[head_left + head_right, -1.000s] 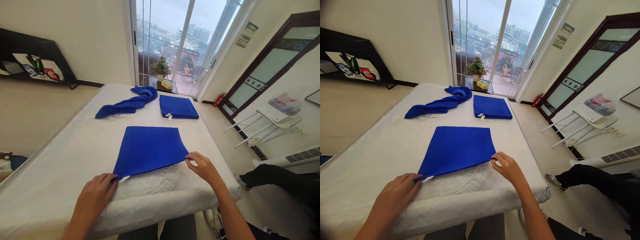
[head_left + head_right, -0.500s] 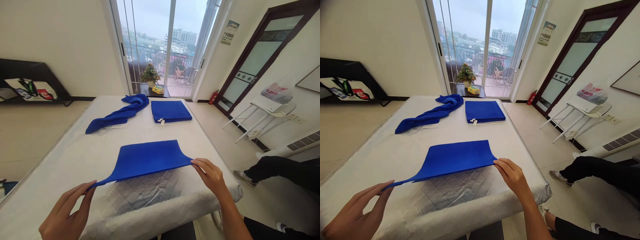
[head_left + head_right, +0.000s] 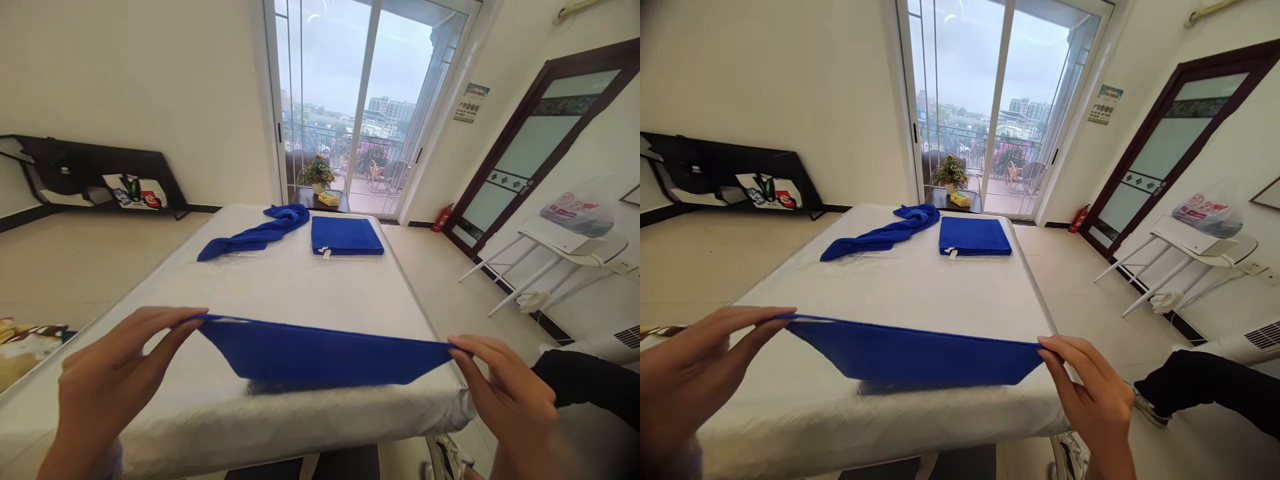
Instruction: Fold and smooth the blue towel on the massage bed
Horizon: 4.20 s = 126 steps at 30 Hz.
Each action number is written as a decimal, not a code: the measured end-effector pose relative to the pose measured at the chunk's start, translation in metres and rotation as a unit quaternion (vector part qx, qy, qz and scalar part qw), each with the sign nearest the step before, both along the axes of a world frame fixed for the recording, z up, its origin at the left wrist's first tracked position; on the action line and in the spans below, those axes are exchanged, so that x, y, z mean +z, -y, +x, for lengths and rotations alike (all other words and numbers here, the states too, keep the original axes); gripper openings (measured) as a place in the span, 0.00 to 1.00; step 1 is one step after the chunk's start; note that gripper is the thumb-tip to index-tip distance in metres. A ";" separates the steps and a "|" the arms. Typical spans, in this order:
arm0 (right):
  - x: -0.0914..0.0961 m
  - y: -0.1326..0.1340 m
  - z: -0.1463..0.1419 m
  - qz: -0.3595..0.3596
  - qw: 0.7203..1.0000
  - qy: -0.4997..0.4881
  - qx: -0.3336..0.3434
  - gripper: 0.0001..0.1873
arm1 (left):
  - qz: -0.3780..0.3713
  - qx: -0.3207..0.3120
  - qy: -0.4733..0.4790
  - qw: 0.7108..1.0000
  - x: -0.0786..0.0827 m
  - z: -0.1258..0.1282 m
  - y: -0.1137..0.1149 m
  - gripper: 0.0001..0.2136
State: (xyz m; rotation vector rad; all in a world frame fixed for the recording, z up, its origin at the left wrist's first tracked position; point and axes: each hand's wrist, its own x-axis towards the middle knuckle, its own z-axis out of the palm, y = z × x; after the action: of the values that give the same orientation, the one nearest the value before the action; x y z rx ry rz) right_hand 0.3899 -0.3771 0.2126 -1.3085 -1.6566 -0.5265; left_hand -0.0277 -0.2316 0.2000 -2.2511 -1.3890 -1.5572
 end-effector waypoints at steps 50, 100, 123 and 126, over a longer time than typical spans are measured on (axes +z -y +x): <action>-0.185 -0.131 -0.025 -0.319 0.929 -0.157 0.106 0.14 | -0.522 -0.115 0.142 0.833 -0.159 -0.029 -0.105 0.28; -0.136 -0.298 -0.014 -0.233 0.848 -0.474 0.043 0.29 | -0.472 -0.115 -0.135 0.863 -0.105 0.003 -0.298 0.11; 0.038 -0.117 -0.016 0.129 0.892 -0.423 0.093 0.20 | -0.181 -0.280 0.324 0.885 0.084 -0.007 -0.080 0.13; 0.030 -0.121 -0.009 0.130 0.897 -0.416 0.078 0.19 | -0.188 -0.274 0.327 0.885 0.084 -0.003 -0.082 0.15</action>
State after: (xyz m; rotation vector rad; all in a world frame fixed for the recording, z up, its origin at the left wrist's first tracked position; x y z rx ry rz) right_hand 0.3810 -0.2561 0.2426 -0.9787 -0.9180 -0.0477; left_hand -0.0309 -0.1492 0.2836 -2.6336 -1.3152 -2.6327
